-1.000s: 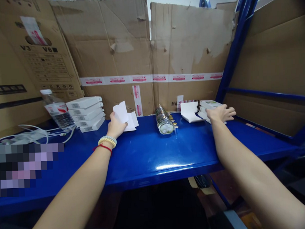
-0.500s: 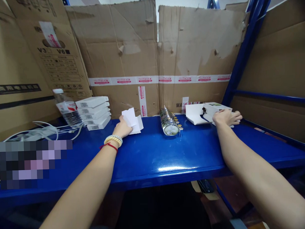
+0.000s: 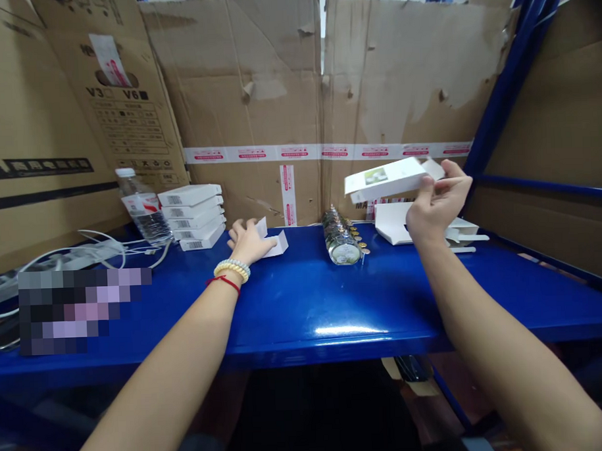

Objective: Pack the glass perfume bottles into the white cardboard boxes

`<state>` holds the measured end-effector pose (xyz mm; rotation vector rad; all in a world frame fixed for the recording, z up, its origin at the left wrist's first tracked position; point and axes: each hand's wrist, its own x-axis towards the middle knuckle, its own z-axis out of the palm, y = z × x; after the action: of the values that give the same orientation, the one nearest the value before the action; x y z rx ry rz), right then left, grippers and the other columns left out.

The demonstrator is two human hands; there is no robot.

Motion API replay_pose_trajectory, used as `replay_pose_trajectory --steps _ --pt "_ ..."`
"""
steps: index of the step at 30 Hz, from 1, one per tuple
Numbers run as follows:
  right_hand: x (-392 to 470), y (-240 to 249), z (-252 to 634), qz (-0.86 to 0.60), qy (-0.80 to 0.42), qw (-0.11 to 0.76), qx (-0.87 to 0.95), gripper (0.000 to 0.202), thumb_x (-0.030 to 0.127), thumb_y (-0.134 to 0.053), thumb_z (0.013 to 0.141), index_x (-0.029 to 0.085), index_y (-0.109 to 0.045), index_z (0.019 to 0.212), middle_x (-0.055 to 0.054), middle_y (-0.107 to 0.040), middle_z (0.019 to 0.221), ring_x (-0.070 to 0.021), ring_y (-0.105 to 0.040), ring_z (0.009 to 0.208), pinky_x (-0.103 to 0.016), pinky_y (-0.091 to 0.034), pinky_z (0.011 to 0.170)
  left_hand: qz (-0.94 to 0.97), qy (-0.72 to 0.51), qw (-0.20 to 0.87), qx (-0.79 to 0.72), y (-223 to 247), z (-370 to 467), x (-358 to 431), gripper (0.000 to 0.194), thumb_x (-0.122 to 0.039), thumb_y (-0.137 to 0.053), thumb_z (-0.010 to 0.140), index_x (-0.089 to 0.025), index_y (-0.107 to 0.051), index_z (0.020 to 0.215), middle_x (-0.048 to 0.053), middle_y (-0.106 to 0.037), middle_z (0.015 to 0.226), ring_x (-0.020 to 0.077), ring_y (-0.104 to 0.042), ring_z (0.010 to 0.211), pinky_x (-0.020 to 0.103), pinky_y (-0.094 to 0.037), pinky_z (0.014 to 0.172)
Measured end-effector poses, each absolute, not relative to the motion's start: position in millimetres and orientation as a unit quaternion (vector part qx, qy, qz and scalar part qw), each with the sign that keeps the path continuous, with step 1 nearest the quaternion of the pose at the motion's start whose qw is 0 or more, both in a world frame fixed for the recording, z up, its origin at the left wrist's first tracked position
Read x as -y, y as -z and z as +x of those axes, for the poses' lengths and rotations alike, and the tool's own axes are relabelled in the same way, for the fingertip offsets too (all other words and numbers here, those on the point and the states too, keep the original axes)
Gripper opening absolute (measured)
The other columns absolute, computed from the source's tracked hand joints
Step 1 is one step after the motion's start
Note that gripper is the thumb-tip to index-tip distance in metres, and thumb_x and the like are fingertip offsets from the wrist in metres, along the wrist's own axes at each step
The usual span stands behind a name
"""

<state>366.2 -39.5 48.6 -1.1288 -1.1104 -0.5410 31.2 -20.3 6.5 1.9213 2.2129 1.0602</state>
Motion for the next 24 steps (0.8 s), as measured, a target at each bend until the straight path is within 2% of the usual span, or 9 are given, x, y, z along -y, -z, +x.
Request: replay_pose_trajectory --steps 2,4,7,11,14,16,19,22,24 --pt "44.1 -48.0 348.2 -0.462 0.185 0.693 0.521 0.012 0.027 -0.029 0.096 0.023 -0.038 0.101 -0.019 -0.049 0.13 -0.023 -0.052 0.123 -0.046 -0.045 0.096 0.632 -0.426 0.057 -0.644 -13.8 40.4 23.8 0.078 -0.047 -0.062 0.066 -0.018 -0.041 0.135 0.018 -0.032 0.149 0.0381 -0.028 0.139 0.053 -0.028 0.11" --pt "46.8 -45.0 332.3 -0.423 0.115 0.707 0.555 0.008 0.028 -0.033 0.095 0.023 -0.036 0.1 -0.017 -0.053 0.128 -0.0201 -0.057 0.119 -0.041 -0.048 0.093 0.652 -0.493 0.168 -0.551 -19.7 49.5 26.7 0.064 -0.048 -0.047 0.077 -0.019 -0.043 0.134 0.014 -0.045 0.143 0.0304 -0.039 0.135 0.047 -0.033 0.109" --pt "48.7 -37.5 313.1 -0.417 0.027 0.686 0.595 0.01 0.033 -0.034 0.095 0.023 -0.035 0.098 -0.016 -0.055 0.128 -0.0194 -0.06 0.113 -0.036 -0.051 0.085 0.665 -0.514 0.333 -0.427 -23.7 60.8 32.4 0.06 -0.055 -0.031 0.085 -0.016 -0.05 0.126 0.012 -0.061 0.127 0.0276 -0.053 0.122 0.044 -0.042 0.1" --pt "47.4 -25.7 295.2 -0.367 -0.067 0.672 0.639 0.02 0.044 -0.036 0.096 0.025 -0.032 0.09 -0.014 -0.06 0.123 -0.0191 -0.061 0.111 -0.034 -0.05 0.086 0.67 -0.469 0.48 -0.316 -22.2 72.0 43.7 0.065 -0.064 -0.047 0.08 -0.012 -0.055 0.118 0.016 -0.068 0.113 0.029 -0.062 0.107 0.042 -0.048 0.09" --pt "44.5 -16.9 285.8 -0.29 -0.115 0.696 0.647 0.032 0.052 -0.046 0.091 0.025 -0.031 0.084 -0.011 -0.062 0.116 -0.0205 -0.062 0.108 -0.037 -0.05 0.085 0.662 -0.403 0.575 -0.263 -20.3 78.3 50.6 0.059 -0.053 -0.068 0.072 -0.014 -0.055 0.115 0.015 -0.07 0.108 0.027 -0.067 0.096 0.04 -0.05 0.085" --pt "43.1 -12.0 281.7 -0.252 -0.133 0.703 0.651 0.034 0.053 -0.052 0.088 0.025 -0.033 0.082 -0.01 -0.063 0.113 -0.0209 -0.062 0.106 -0.037 -0.051 0.083 0.653 -0.386 0.6 -0.253 -19.5 80.8 52.0 0.057 -0.04 -0.078 0.066 -0.014 -0.056 0.112 0.014 -0.071 0.106 0.0258 -0.069 0.092 0.039 -0.052 0.082" --pt "43.3 -8.0 280.3 -0.246 -0.152 0.679 0.675 0.031 0.05 -0.057 0.085 0.025 -0.038 0.084 -0.01 -0.06 0.117 -0.0209 -0.062 0.104 -0.036 -0.053 0.078 0.636 -0.437 0.576 -0.27 -18.8 80.5 49.1 0.056 -0.027 -0.084 0.059 -0.013 -0.058 0.107 0.013 -0.071 0.105 0.0251 -0.069 0.09 0.039 -0.053 0.081" --pt "46.5 -8.3 282.5 -0.281 -0.17 0.648 0.688 0.034 0.046 -0.065 0.08 0.025 -0.044 0.095 -0.01 -0.058 0.121 -0.0218 -0.062 0.103 -0.035 -0.054 0.073 0.63 -0.496 0.522 -0.29 -19.4 77.0 45.4 0.056 -0.027 -0.086 0.056 -0.013 -0.06 0.104 0.012 -0.071 0.106 0.0239 -0.069 0.09 0.039 -0.054 0.081" --pt "49.9 -9.7 283.3 -0.297 -0.201 0.624 0.694 0.044 0.046 -0.068 0.077 0.025 -0.043 0.107 -0.009 -0.059 0.115 -0.0206 -0.064 0.094 -0.033 -0.054 0.069 0.639 -0.516 0.487 -0.297 -20.7 75.0 45.2 0.056 -0.028 -0.087 0.055 -0.013 -0.061 0.103 0.011 -0.071 0.107 0.0232 -0.068 0.091 0.038 -0.054 0.081"
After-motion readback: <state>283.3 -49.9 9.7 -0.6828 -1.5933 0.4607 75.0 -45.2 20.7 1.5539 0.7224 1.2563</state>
